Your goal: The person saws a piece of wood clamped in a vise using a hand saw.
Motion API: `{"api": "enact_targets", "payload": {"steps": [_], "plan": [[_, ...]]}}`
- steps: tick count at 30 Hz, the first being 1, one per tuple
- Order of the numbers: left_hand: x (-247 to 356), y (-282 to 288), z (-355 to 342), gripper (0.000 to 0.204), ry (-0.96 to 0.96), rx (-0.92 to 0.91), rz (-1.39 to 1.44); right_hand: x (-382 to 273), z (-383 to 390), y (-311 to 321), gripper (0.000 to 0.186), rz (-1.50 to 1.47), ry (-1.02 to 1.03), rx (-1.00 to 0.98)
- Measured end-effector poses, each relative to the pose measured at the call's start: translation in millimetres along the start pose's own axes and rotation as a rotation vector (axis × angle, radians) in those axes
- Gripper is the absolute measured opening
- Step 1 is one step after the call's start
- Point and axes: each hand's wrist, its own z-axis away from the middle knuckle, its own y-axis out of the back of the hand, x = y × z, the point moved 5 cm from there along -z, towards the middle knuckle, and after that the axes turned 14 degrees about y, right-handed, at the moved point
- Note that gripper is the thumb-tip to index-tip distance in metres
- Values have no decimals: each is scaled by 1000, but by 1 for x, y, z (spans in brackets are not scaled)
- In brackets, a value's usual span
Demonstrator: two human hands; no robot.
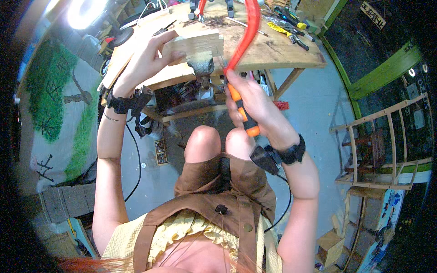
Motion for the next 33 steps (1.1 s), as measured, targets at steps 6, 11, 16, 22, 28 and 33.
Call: {"api": "enact_targets", "payload": {"steps": [6,11,16,22,28,33], "plan": [[7,-4,0,47,-81,22,84,-3,-3,-4,39,10,17,26],[-1,-2,3,48,-60,85,21,2,1,-1,40,42,19,22],[0,-3,2,52,-69,61,94,9,9,-5,38,-28,-17,34],[-9,-1,2,51,-60,92,48,13,2,-7,40,-61,-8,28],[7,3,1,48,-9,31,-29,0,-8,-8,36,-80,7,4],[-2,-1,-1,47,-52,36,-52,18,8,-2,37,-170,-22,-41]]}}
